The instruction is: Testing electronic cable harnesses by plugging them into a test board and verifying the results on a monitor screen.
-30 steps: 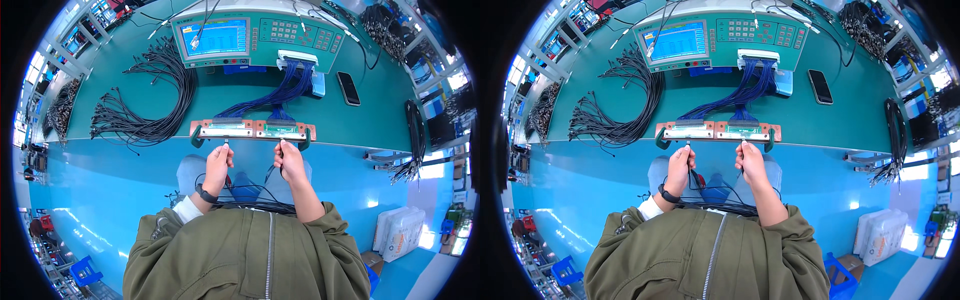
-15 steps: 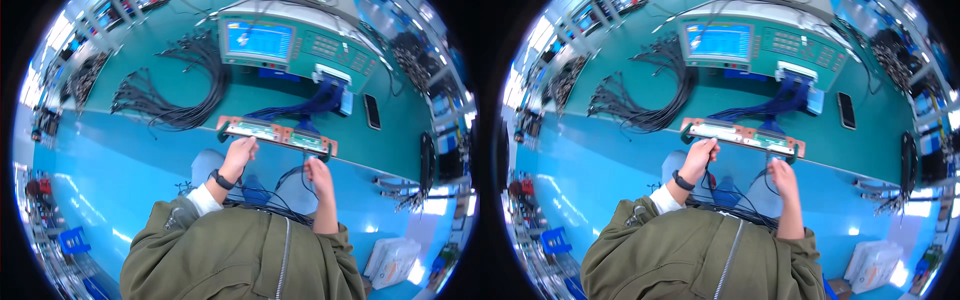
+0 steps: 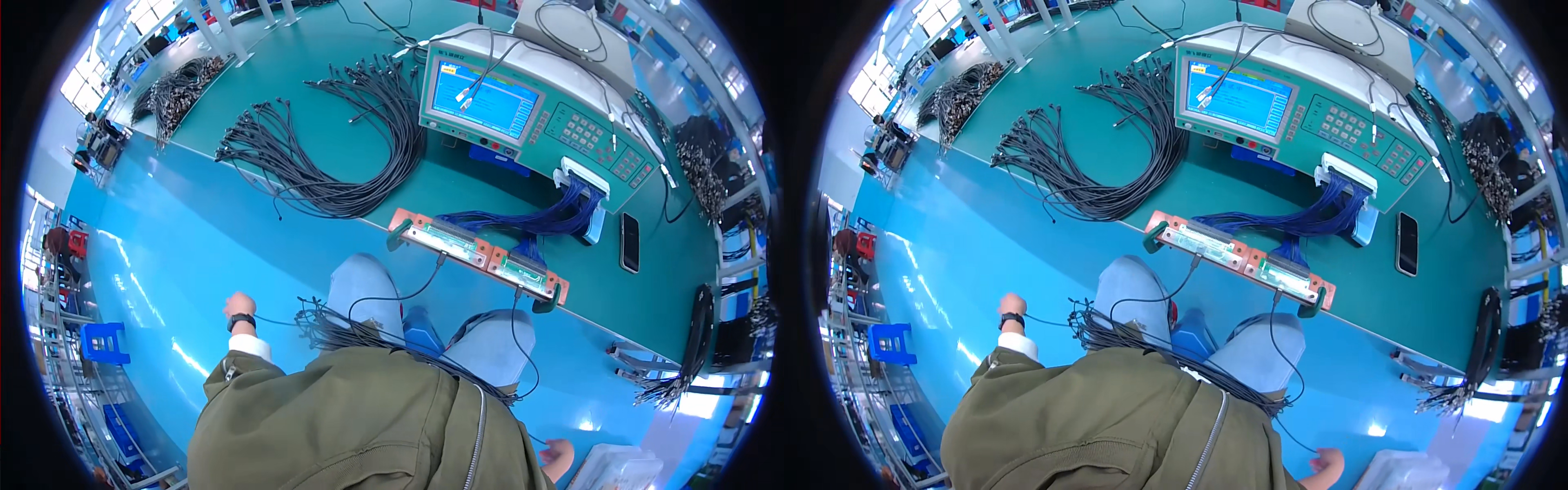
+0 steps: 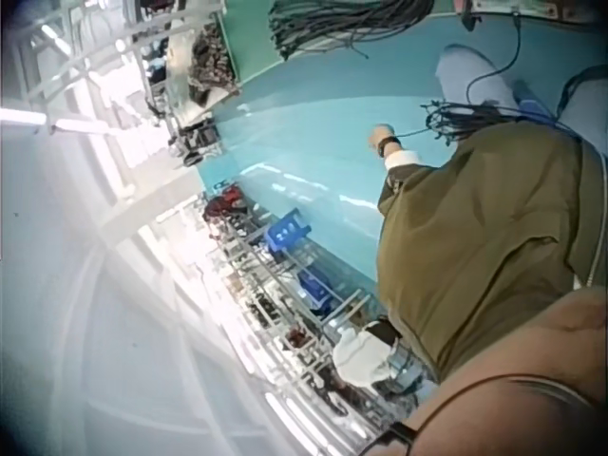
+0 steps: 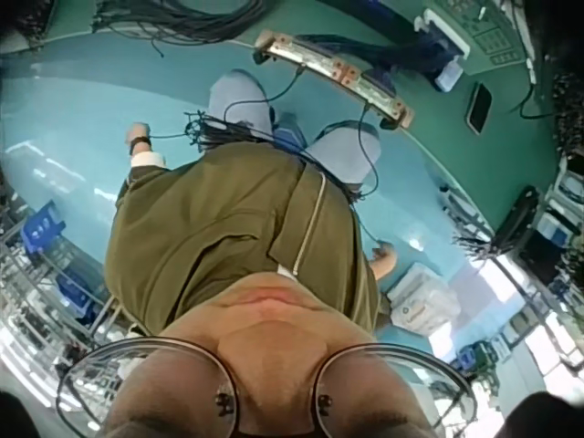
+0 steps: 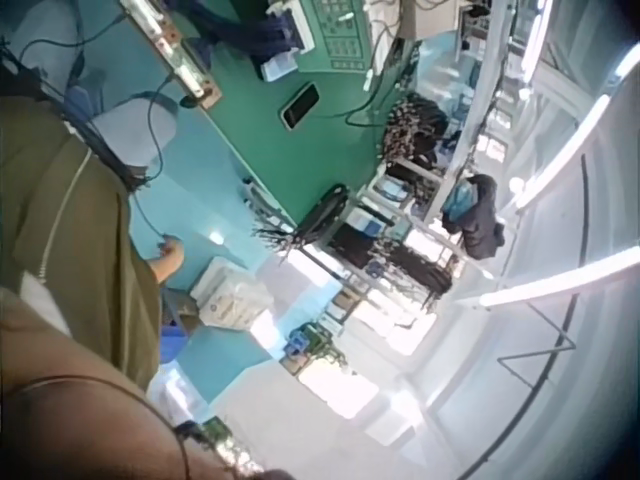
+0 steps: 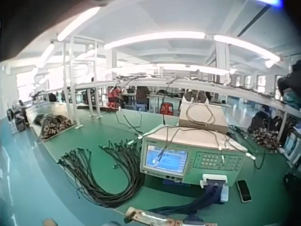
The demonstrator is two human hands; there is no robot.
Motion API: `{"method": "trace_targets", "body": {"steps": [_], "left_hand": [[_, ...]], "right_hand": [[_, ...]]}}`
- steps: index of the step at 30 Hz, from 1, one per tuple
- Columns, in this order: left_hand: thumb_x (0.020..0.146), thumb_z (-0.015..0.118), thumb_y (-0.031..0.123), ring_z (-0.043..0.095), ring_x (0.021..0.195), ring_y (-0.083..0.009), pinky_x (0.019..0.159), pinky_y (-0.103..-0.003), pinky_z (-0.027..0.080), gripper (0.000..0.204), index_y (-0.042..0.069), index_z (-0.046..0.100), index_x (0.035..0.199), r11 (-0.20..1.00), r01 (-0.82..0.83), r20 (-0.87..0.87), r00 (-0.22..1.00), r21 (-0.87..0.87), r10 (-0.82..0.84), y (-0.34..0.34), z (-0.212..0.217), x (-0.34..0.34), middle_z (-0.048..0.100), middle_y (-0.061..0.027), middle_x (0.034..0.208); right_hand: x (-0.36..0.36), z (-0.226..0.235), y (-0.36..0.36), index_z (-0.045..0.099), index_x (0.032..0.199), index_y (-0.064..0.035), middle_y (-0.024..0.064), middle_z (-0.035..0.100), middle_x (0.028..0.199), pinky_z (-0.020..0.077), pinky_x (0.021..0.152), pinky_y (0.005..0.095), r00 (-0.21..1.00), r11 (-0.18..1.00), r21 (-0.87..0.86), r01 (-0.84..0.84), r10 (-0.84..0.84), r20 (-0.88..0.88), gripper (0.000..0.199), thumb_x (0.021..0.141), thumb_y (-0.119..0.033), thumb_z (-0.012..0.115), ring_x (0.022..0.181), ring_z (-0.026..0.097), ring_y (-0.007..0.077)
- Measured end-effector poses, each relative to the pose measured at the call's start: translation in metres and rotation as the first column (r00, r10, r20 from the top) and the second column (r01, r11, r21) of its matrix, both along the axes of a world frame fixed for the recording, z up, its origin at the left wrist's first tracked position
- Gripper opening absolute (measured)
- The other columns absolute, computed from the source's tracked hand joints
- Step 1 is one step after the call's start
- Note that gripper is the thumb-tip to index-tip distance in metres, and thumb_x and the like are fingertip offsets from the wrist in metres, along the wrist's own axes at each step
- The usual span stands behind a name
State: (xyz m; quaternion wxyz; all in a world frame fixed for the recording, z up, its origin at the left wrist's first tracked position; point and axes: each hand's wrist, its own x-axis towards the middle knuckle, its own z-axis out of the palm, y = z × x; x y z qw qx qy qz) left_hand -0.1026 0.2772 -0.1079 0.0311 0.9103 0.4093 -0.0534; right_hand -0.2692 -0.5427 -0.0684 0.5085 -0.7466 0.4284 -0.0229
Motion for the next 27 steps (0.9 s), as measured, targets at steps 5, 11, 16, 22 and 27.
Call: {"method": "trace_targets", "body": {"steps": [5, 11, 16, 22, 27], "left_hand": [[0.083, 0.052, 0.051, 0.056, 0.054, -0.0119, 0.049, -0.020, 0.042, 0.048, 0.005, 0.062, 0.073, 0.381, 0.216, 0.424, 0.645, -0.899, 0.636, -0.130, 0.116, 0.094, 0.060, -0.0060, 0.065], [0.087, 0.052, 0.039, 0.037, 0.039, -0.0060, 0.037, -0.017, 0.027, 0.038, 0.010, 0.052, 0.062, 0.276, 0.293, 0.402, 0.616, -0.915, 0.677, -0.160, 0.106, 0.168, 0.043, 0.0033, 0.048], [0.087, 0.047, 0.022, 0.031, 0.037, -0.0072, 0.038, -0.021, 0.026, 0.030, 0.015, 0.041, 0.057, -0.138, 0.611, 0.283, 0.540, -0.779, 0.792, -0.198, 0.122, 0.140, 0.034, 0.0043, 0.044], [0.087, 0.036, 0.010, 0.042, 0.051, -0.0160, 0.053, -0.025, 0.036, 0.032, 0.005, 0.050, 0.059, -0.734, 0.332, 0.692, 0.676, -0.593, -0.253, -0.312, 0.178, 0.051, 0.051, -0.0060, 0.054], [0.086, 0.040, 0.007, 0.051, 0.060, -0.0171, 0.061, -0.024, 0.042, 0.024, 0.001, 0.058, 0.072, -0.341, 0.665, 0.745, 0.623, -0.664, -0.236, -0.290, 0.213, 0.050, 0.058, -0.0090, 0.069]], "right_hand": [[0.006, 0.016, -0.003, 0.056, 0.103, -0.0064, 0.0087, 0.057, 0.071, 0.0452, 0.047, 0.0320, 0.921, 0.954, -0.221, -0.201, 0.107, -0.374, 0.022, 0.085, -0.018, 0.052, 0.050, 0.053, 0.0172], [0.103, 0.120, 0.095, 0.055, 0.105, -0.0025, 0.0087, 0.059, 0.082, 0.0457, 0.065, 0.0262, 0.987, 0.946, -0.306, -0.106, 0.138, 0.083, 0.023, 0.087, -0.017, 0.051, 0.067, 0.054, 0.0159], [0.140, 0.120, 0.184, 0.049, 0.109, 0.0096, 0.0187, 0.060, 0.094, 0.0500, 0.073, 0.0274, 0.688, 0.549, 0.522, -0.653, 0.143, 0.711, 0.032, 0.092, -0.017, 0.044, 0.082, 0.060, 0.0217], [0.224, 0.128, 0.317, 0.027, 0.132, 0.0095, 0.0254, 0.039, 0.130, 0.0250, 0.105, 0.0376, 0.498, -0.223, 0.552, -0.804, 0.255, 0.829, 0.077, 0.089, -0.054, 0.037, 0.123, 0.038, 0.0302], [0.247, 0.178, 0.304, 0.056, 0.107, -0.0092, 0.0072, 0.060, 0.100, 0.0312, 0.096, 0.0372, 0.276, -0.344, 0.151, -0.927, -0.350, 0.895, 0.039, 0.085, -0.041, 0.050, 0.097, 0.051, 0.0192]]}}
